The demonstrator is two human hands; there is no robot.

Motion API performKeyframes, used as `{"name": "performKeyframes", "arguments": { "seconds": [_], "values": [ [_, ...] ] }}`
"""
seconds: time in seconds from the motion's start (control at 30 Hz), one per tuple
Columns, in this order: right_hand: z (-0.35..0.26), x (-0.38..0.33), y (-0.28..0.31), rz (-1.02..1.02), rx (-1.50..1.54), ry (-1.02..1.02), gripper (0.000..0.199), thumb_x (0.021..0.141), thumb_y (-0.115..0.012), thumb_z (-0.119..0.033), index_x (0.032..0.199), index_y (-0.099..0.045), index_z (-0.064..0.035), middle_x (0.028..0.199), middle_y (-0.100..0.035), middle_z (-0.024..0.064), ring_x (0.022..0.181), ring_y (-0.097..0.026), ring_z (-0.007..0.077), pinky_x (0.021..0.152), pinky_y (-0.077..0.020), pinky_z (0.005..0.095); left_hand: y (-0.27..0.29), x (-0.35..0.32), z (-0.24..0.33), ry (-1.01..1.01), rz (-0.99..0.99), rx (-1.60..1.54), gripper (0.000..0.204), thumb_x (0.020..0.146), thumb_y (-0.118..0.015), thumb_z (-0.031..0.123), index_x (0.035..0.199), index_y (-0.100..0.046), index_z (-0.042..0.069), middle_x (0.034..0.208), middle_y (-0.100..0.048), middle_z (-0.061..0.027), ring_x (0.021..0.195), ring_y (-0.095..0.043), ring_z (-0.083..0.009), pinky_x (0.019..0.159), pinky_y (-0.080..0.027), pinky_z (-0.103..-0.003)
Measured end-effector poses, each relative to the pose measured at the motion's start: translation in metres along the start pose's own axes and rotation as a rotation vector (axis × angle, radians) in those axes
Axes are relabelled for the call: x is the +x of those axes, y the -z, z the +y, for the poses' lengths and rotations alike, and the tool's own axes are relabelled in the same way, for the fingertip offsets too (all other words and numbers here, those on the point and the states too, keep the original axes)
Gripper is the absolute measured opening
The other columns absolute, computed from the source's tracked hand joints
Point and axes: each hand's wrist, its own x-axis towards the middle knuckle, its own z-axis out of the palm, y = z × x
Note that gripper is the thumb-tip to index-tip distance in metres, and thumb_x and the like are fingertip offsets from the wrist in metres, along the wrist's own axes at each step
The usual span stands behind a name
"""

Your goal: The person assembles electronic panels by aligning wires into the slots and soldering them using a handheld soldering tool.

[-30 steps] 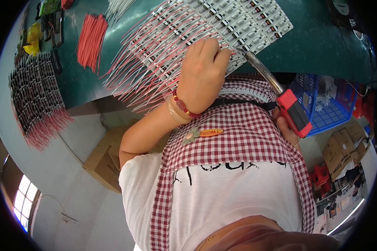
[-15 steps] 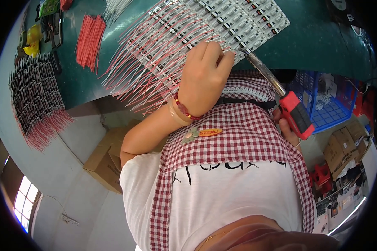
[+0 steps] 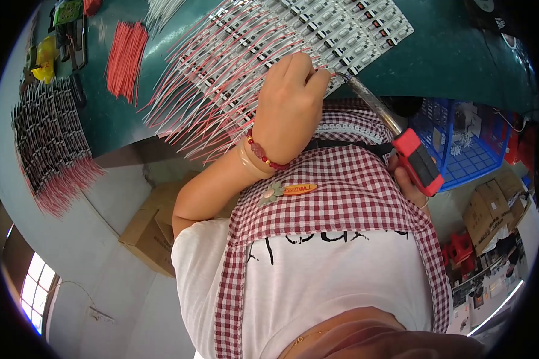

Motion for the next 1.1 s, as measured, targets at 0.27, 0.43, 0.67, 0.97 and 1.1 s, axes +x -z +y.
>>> {"name": "performKeyframes", "arguments": {
  "seconds": [0.27, 0.43, 0.67, 0.97, 1.1],
  "values": [
    [-0.009, -0.004, 0.008, -0.023, 0.302, -0.23, 0.029, 0.082, -0.075, -0.033, 0.085, -0.069, -0.0049, 0.076, -0.066, 0.0065, 0.069, -0.063, 0.0231, 0.063, -0.0475, 0.034, 0.005, 0.004, -0.003, 0.057, -0.055, 0.002, 0.007, 0.08, -0.073, 0.003, 0.086, -0.069, 0.004, 0.077, -0.053, -0.0097, 0.072, -0.056, -0.0285, 0.064, -0.046, -0.039],
    [-0.005, -0.008, 0.006, -0.017, 0.347, -0.284, 0.03, 0.081, -0.076, -0.033, 0.085, -0.069, -0.0046, 0.076, -0.066, 0.0056, 0.069, -0.063, 0.022, 0.063, -0.0471, 0.0334, 0.003, 0.004, -0.003, 0.067, -0.033, 0.004, 0.008, 0.08, -0.073, 0.004, 0.084, -0.067, 0.003, 0.079, -0.054, -0.0094, 0.075, -0.057, -0.0285, 0.065, -0.047, -0.039],
    [-0.004, -0.004, 0.004, -0.045, 0.239, -0.163, 0.023, 0.08, -0.074, -0.029, 0.082, -0.068, -0.0065, 0.074, -0.065, 0.0047, 0.068, -0.062, 0.0231, 0.061, -0.0458, 0.0346, -0.002, 0.006, 0.002, 0.066, -0.009, 0.11, 0.012, 0.074, -0.071, 0.004, 0.08, -0.061, 0.005, 0.091, -0.057, -0.0068, 0.086, -0.056, -0.028, 0.074, -0.043, -0.04],
    [-0.001, 0.007, -0.007, -0.021, 0.076, 0.018, 0.014, 0.074, -0.071, -0.02, 0.079, -0.067, -0.0079, 0.074, -0.063, 0.0046, 0.063, -0.06, 0.0249, 0.057, -0.0441, 0.0377, -0.003, 0.007, -0.003, 0.075, -0.036, 0.165, 0.009, 0.075, -0.069, 0.006, 0.079, -0.061, 0.006, 0.093, -0.057, -0.006, 0.087, -0.055, -0.0274, 0.074, -0.042, -0.04],
    [0.007, 0.001, -0.009, 0.021, 0.029, 0.009, 0.014, 0.073, -0.071, -0.02, 0.078, -0.067, -0.008, 0.074, -0.063, 0.0047, 0.064, -0.061, 0.0258, 0.058, -0.0448, 0.0383, -0.001, 0.009, -0.003, 0.076, -0.046, 0.153, 0.009, 0.075, -0.069, 0.006, 0.079, -0.061, 0.005, 0.093, -0.056, -0.006, 0.087, -0.054, -0.0274, 0.075, -0.043, -0.04]
  ]
}}
